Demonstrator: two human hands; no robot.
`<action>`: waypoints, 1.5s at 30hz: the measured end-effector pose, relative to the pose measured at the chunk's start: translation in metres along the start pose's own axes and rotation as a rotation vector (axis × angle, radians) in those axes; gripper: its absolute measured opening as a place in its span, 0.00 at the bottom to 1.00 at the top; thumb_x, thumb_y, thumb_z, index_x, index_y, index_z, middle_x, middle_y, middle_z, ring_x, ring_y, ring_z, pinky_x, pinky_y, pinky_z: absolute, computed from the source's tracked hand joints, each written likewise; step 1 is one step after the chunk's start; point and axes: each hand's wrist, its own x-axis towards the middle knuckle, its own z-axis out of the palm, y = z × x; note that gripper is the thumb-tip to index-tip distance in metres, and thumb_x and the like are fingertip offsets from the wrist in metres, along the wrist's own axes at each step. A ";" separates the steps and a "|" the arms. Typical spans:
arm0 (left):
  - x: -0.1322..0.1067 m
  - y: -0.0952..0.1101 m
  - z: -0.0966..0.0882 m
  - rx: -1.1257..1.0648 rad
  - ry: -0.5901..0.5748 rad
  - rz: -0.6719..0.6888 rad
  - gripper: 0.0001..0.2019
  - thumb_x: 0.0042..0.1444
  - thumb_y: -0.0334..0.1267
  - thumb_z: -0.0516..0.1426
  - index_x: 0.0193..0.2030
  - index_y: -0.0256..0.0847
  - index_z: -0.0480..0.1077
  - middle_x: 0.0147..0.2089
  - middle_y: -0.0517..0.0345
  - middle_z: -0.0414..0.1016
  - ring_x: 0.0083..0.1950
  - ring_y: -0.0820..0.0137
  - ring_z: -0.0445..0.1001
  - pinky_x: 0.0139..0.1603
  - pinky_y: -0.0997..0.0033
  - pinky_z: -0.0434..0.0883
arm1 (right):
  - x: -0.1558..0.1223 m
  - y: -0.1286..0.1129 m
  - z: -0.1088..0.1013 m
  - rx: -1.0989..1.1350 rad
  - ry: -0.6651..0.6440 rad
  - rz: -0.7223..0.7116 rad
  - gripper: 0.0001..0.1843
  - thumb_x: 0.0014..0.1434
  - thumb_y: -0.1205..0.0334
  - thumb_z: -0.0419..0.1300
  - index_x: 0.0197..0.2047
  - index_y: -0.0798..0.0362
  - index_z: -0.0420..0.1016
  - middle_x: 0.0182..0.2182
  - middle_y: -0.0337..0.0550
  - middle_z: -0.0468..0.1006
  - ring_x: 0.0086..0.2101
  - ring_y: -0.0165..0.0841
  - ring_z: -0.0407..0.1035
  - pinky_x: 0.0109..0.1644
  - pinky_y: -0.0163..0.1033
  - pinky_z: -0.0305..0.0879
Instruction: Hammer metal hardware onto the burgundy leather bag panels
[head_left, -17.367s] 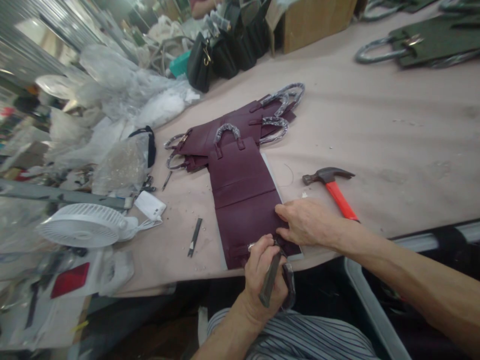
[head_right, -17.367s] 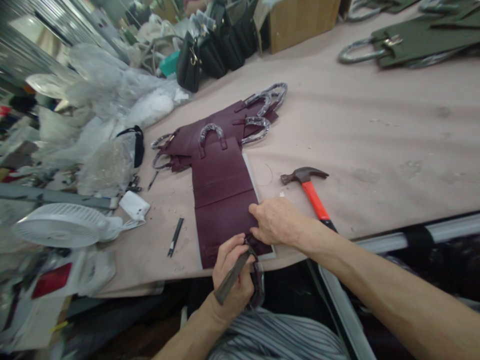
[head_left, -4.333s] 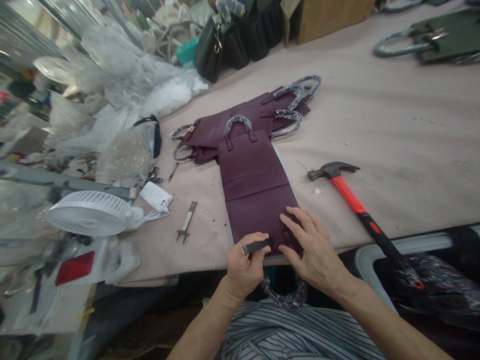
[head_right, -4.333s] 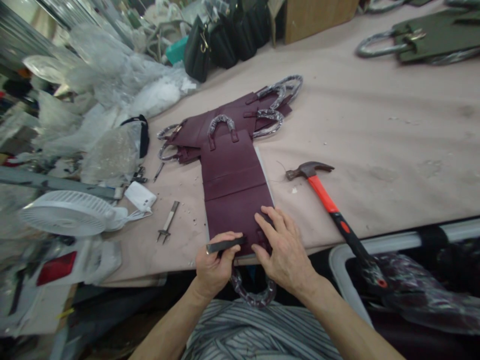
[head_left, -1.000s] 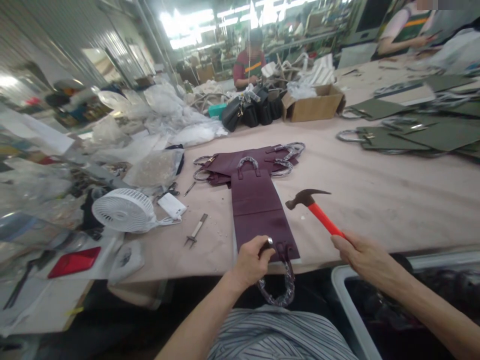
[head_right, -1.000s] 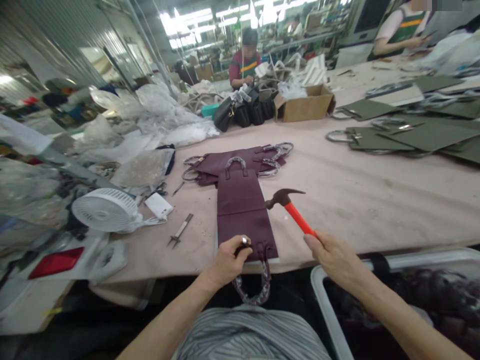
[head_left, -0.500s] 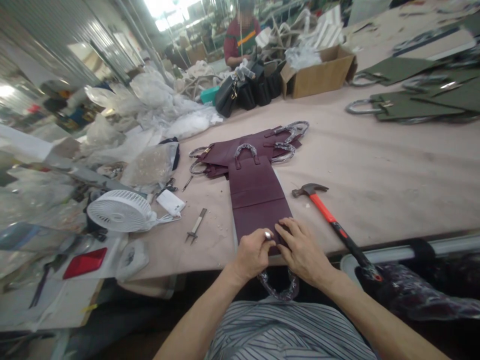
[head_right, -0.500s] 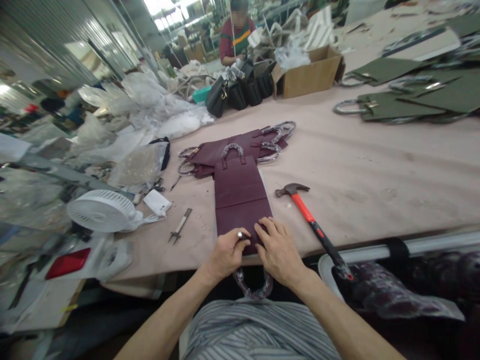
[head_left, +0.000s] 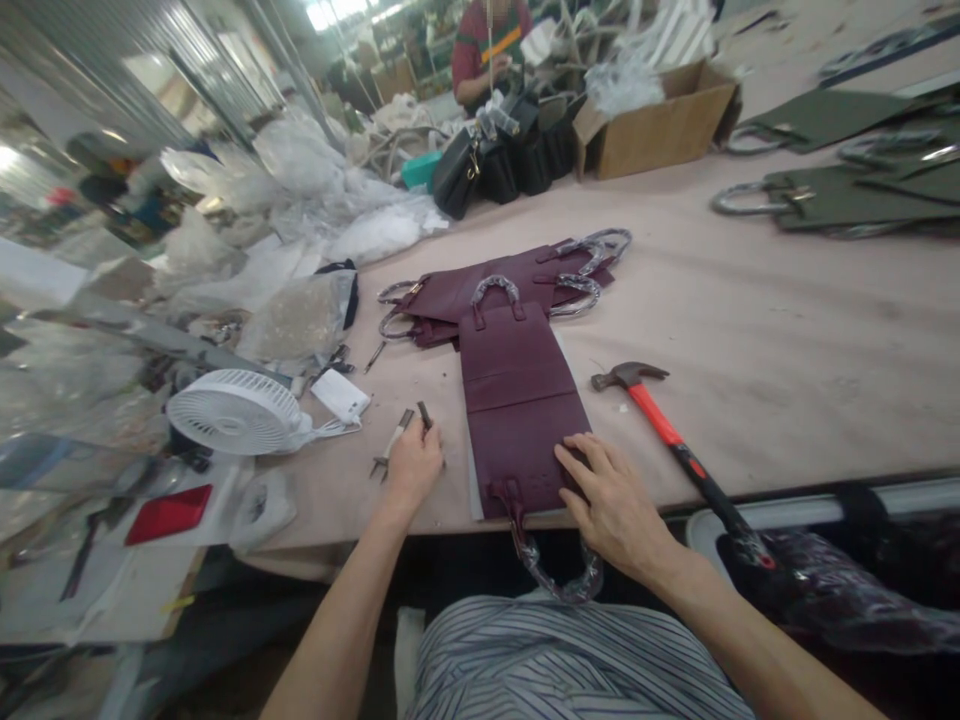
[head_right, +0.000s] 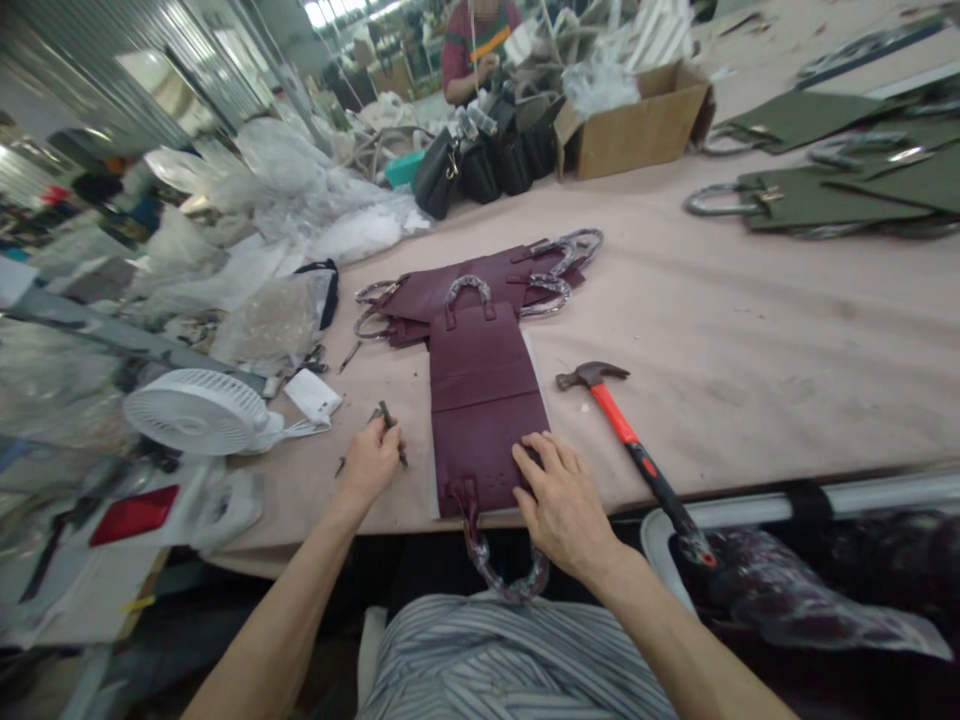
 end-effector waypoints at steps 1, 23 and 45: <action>0.003 -0.001 -0.001 0.134 -0.044 -0.013 0.12 0.66 0.37 0.51 0.47 0.36 0.74 0.40 0.43 0.82 0.46 0.57 0.82 0.47 0.60 0.77 | 0.000 0.000 0.000 0.002 0.001 0.000 0.25 0.65 0.64 0.57 0.65 0.57 0.68 0.62 0.55 0.65 0.63 0.49 0.57 0.66 0.58 0.64; 0.044 -0.066 -0.057 0.293 -0.077 -0.121 0.11 0.61 0.42 0.59 0.44 0.41 0.80 0.47 0.50 0.83 0.52 0.62 0.79 0.52 0.68 0.72 | 0.004 0.028 0.023 -0.160 0.246 -0.220 0.26 0.72 0.53 0.45 0.60 0.61 0.71 0.58 0.58 0.68 0.56 0.49 0.65 0.58 0.56 0.68; -0.008 -0.023 -0.011 0.228 -0.078 0.024 0.15 0.64 0.49 0.57 0.47 0.41 0.75 0.48 0.47 0.80 0.52 0.57 0.78 0.52 0.61 0.72 | 0.008 0.028 0.018 -0.187 0.256 -0.288 0.26 0.71 0.52 0.45 0.61 0.59 0.68 0.56 0.57 0.70 0.55 0.49 0.66 0.56 0.54 0.67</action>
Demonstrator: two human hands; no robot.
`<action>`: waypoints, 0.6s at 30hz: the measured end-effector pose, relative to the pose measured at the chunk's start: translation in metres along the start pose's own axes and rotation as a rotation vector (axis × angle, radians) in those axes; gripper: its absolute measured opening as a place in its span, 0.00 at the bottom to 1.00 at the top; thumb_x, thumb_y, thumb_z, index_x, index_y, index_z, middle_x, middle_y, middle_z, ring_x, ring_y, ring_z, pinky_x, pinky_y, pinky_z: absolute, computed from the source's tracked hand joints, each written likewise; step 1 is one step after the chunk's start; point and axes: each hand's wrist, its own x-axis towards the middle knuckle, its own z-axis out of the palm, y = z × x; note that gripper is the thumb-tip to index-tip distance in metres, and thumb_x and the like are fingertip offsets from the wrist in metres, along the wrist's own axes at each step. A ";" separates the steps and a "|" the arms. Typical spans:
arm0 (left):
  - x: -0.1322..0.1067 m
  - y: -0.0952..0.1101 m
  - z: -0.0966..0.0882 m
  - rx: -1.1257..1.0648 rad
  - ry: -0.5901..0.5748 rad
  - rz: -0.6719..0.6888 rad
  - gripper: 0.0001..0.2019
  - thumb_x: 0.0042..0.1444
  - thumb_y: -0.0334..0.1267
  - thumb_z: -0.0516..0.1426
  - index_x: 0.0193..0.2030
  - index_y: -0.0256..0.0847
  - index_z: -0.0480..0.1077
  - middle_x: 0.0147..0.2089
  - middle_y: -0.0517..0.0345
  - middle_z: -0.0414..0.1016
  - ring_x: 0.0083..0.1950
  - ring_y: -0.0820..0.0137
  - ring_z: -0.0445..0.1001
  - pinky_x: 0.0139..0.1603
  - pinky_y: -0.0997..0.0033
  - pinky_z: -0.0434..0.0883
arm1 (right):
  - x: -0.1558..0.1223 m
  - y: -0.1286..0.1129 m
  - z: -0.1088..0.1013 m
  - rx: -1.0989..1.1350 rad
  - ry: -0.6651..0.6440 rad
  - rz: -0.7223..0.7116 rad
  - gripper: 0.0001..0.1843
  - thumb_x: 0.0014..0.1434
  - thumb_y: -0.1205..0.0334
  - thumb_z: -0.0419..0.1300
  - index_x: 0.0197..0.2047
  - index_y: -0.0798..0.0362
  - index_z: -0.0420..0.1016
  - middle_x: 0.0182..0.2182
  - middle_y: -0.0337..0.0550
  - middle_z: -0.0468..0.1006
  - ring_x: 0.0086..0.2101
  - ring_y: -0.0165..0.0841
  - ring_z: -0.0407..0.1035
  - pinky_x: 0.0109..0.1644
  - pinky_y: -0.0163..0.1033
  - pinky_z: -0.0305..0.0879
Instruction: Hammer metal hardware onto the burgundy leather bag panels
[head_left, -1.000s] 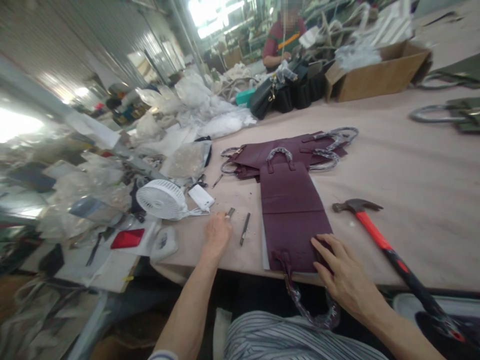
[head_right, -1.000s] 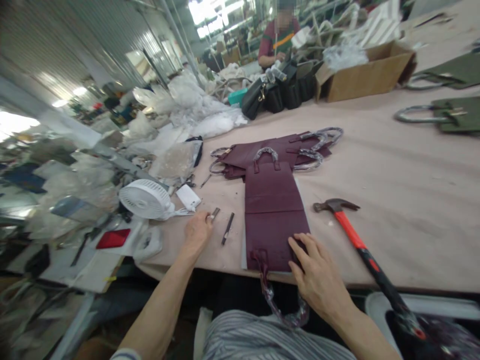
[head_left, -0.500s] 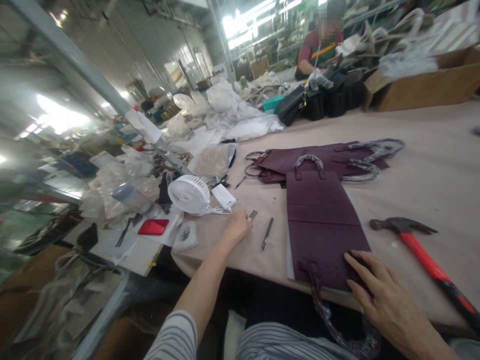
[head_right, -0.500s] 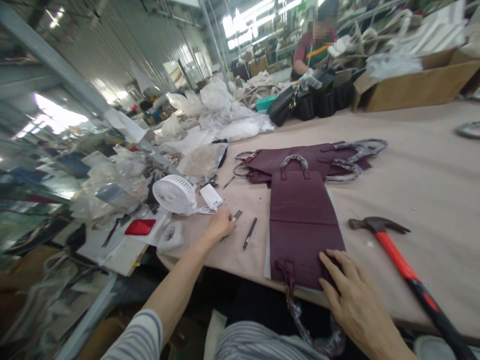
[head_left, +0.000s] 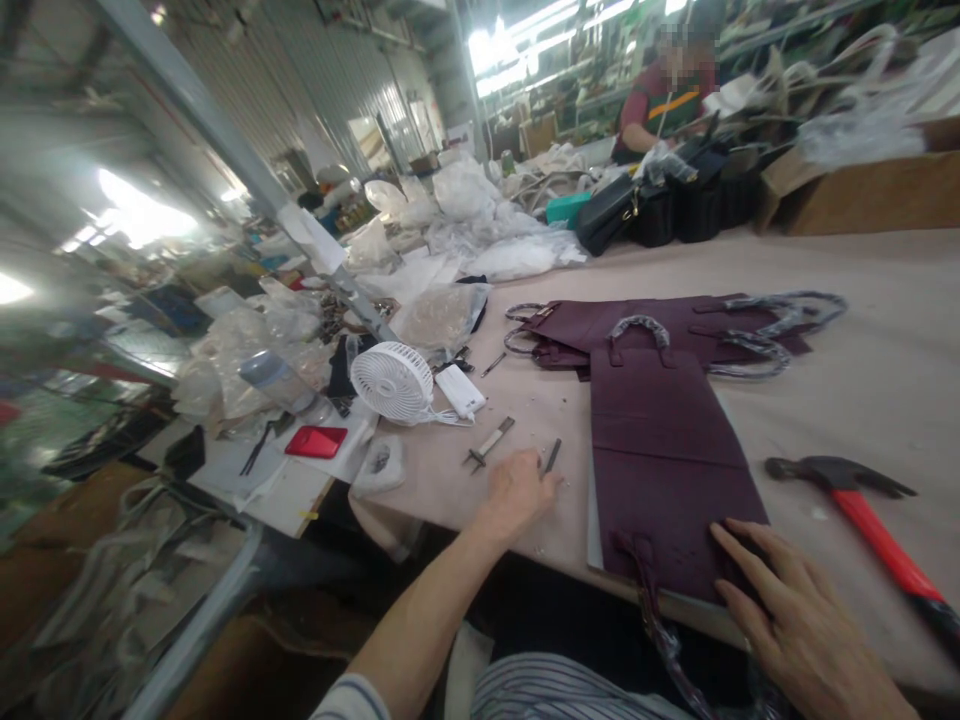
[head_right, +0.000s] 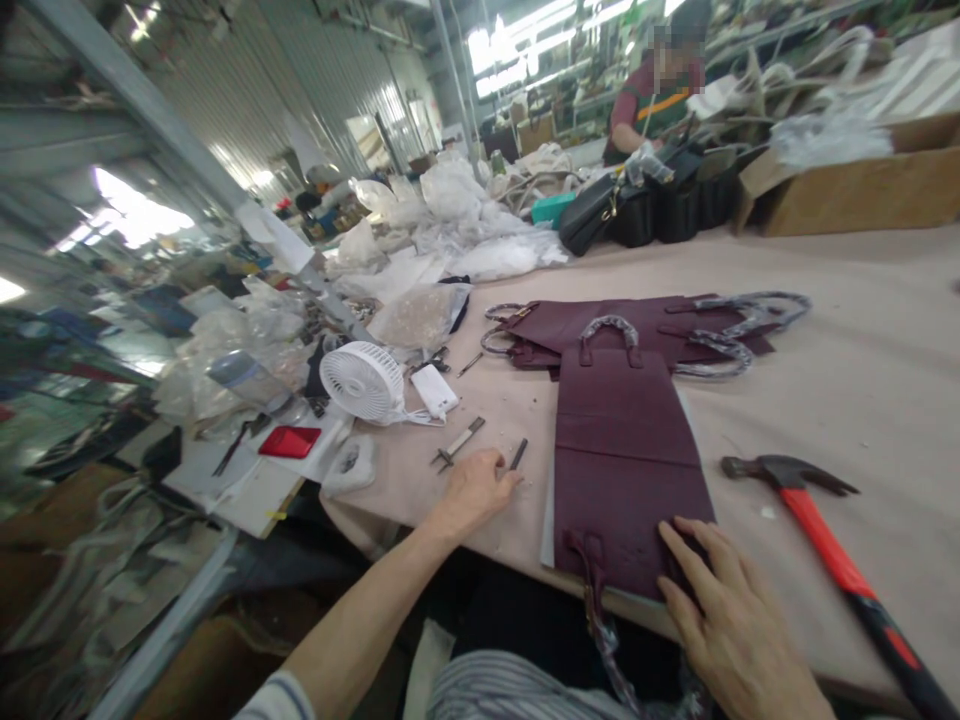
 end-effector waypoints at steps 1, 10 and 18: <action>-0.003 0.005 0.006 -0.032 -0.026 -0.007 0.14 0.63 0.47 0.58 0.47 0.40 0.74 0.48 0.48 0.80 0.52 0.56 0.78 0.51 0.61 0.72 | 0.001 0.001 -0.001 -0.002 -0.003 -0.005 0.26 0.71 0.52 0.45 0.62 0.59 0.67 0.56 0.57 0.70 0.55 0.49 0.67 0.56 0.54 0.67; -0.017 0.007 0.018 -0.077 0.165 -0.029 0.08 0.66 0.34 0.54 0.46 0.38 0.74 0.50 0.46 0.75 0.52 0.57 0.74 0.53 0.58 0.70 | 0.001 0.005 -0.012 0.001 -0.149 -0.005 0.25 0.72 0.53 0.46 0.67 0.55 0.60 0.58 0.56 0.67 0.55 0.49 0.66 0.56 0.55 0.69; -0.039 0.026 0.032 -0.258 -0.019 0.171 0.11 0.66 0.33 0.51 0.44 0.39 0.74 0.49 0.46 0.76 0.50 0.57 0.74 0.52 0.55 0.71 | 0.000 0.016 -0.017 -0.034 -0.196 -0.036 0.29 0.70 0.55 0.48 0.73 0.45 0.53 0.57 0.54 0.68 0.52 0.49 0.70 0.48 0.57 0.76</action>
